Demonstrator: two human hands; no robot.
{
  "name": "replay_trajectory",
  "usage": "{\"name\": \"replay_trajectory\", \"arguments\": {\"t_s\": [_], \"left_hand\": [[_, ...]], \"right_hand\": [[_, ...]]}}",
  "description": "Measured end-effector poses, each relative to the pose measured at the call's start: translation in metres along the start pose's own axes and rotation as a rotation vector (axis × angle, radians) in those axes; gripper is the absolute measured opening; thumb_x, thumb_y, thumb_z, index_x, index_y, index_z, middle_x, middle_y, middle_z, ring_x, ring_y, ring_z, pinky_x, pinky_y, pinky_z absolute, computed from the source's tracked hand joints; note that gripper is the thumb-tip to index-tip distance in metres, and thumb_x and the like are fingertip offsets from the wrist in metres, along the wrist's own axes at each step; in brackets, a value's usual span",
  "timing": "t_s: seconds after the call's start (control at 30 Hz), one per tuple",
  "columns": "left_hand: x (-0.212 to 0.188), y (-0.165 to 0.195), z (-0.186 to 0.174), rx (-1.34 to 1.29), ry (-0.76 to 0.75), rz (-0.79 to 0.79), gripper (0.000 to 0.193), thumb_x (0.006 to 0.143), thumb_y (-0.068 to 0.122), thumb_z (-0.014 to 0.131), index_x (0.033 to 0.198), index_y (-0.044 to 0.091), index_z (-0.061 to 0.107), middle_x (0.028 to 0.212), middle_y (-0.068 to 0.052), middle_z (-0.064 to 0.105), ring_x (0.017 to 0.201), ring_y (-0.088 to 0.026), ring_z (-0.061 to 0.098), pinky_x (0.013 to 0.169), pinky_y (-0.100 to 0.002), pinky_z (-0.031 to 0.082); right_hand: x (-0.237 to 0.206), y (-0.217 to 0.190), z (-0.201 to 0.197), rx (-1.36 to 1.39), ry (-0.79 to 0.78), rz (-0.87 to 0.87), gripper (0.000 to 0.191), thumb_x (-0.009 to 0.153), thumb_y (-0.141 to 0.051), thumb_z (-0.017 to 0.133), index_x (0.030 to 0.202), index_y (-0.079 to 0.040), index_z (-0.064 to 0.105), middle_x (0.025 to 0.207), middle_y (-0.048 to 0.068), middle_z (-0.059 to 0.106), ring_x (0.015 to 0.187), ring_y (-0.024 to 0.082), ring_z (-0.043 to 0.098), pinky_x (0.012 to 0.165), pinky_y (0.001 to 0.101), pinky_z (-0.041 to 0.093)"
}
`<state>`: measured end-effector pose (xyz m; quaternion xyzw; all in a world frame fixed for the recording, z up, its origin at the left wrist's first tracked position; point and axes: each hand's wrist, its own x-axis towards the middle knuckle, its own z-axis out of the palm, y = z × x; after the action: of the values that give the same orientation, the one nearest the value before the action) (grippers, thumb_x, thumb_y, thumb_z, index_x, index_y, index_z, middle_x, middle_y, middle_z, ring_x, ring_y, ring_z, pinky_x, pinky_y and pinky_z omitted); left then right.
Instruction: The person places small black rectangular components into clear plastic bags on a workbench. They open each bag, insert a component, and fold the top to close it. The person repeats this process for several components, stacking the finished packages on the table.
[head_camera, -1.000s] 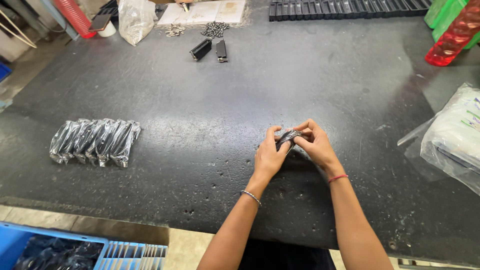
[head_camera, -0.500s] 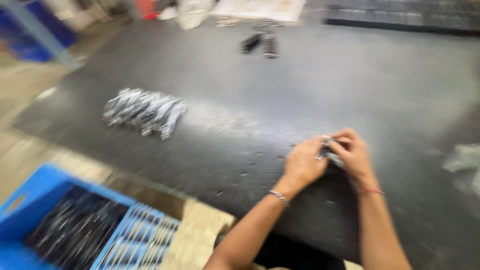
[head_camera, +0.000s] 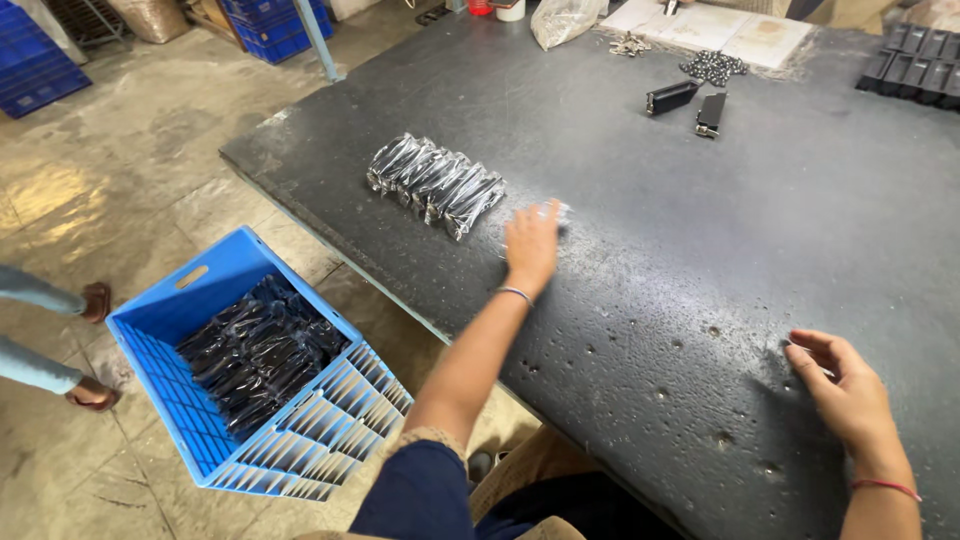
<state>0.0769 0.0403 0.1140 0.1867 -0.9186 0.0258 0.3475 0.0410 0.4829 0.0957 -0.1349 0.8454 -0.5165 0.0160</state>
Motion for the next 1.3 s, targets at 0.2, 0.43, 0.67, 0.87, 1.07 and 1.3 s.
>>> {"name": "replay_trajectory", "arguments": {"t_s": [0.2, 0.43, 0.67, 0.87, 1.07, 1.3], "left_hand": [[0.016, -0.064, -0.017, 0.148, 0.06, 0.024, 0.04, 0.097, 0.017, 0.054, 0.135, 0.022, 0.063, 0.146, -0.015, 0.055, 0.134, -0.038, 0.048, 0.109, -0.059, 0.038], [0.027, -0.062, -0.016, 0.232, -0.092, -0.171, 0.042, 0.101, 0.018, 0.052, 0.141, 0.027, 0.057, 0.153, -0.016, 0.047, 0.14, -0.041, 0.041, 0.107, -0.071, 0.032], [0.022, -0.013, -0.004, 0.013, 0.034, -0.094, 0.056, 0.092, 0.021, 0.064, 0.146, 0.013, 0.051, 0.156, -0.022, 0.04, 0.145, -0.042, 0.034, 0.114, -0.066, 0.024], [-0.027, 0.129, -0.017, -0.677, -0.113, 0.059, 0.064, 0.094, 0.025, 0.073, 0.149, 0.008, 0.046, 0.155, -0.022, 0.039, 0.143, -0.04, 0.037, 0.113, -0.062, 0.028], [-0.073, 0.225, -0.028, -1.166, -0.172, 0.129, 0.051, 0.099, 0.011, 0.069, 0.145, 0.004, 0.049, 0.15, -0.02, 0.046, 0.132, -0.035, 0.054, 0.109, -0.045, 0.048], [-0.067, 0.203, -0.031, -1.22, -0.237, 0.031, 0.044, 0.097, 0.004, 0.064, 0.139, 0.0, 0.051, 0.143, -0.019, 0.045, 0.109, -0.027, 0.062, 0.093, -0.041, 0.053]], "right_hand": [[-0.002, 0.006, 0.001, -0.058, -0.007, -0.001, 0.035, 0.097, -0.024, 0.069, 0.128, -0.006, 0.071, 0.124, 0.01, 0.073, 0.12, 0.02, 0.066, 0.102, 0.0356, 0.048], [-0.007, 0.001, 0.003, -0.041, 0.003, -0.008, 0.034, 0.096, -0.024, 0.068, 0.126, -0.008, 0.072, 0.124, 0.008, 0.074, 0.119, 0.019, 0.065, 0.101, 0.0351, 0.048], [-0.005, -0.009, 0.01, -0.084, 0.053, -0.037, 0.028, 0.095, -0.024, 0.07, 0.117, -0.009, 0.075, 0.115, 0.007, 0.076, 0.109, 0.019, 0.069, 0.097, 0.0333, 0.051], [-0.02, -0.008, 0.017, 0.079, 0.232, -0.05, 0.022, 0.094, -0.02, 0.069, 0.11, -0.007, 0.077, 0.101, 0.006, 0.078, 0.089, 0.013, 0.071, 0.083, 0.0287, 0.057], [-0.048, -0.002, 0.016, 0.134, 0.449, -0.081, 0.015, 0.096, -0.015, 0.067, 0.106, -0.005, 0.073, 0.103, 0.007, 0.075, 0.091, 0.015, 0.071, 0.083, 0.0301, 0.058], [-0.11, 0.026, -0.072, -0.525, 0.862, 0.003, 0.014, 0.093, -0.018, 0.069, 0.102, -0.01, 0.075, 0.115, 0.011, 0.071, 0.113, 0.031, 0.065, 0.102, 0.0415, 0.049]]}}
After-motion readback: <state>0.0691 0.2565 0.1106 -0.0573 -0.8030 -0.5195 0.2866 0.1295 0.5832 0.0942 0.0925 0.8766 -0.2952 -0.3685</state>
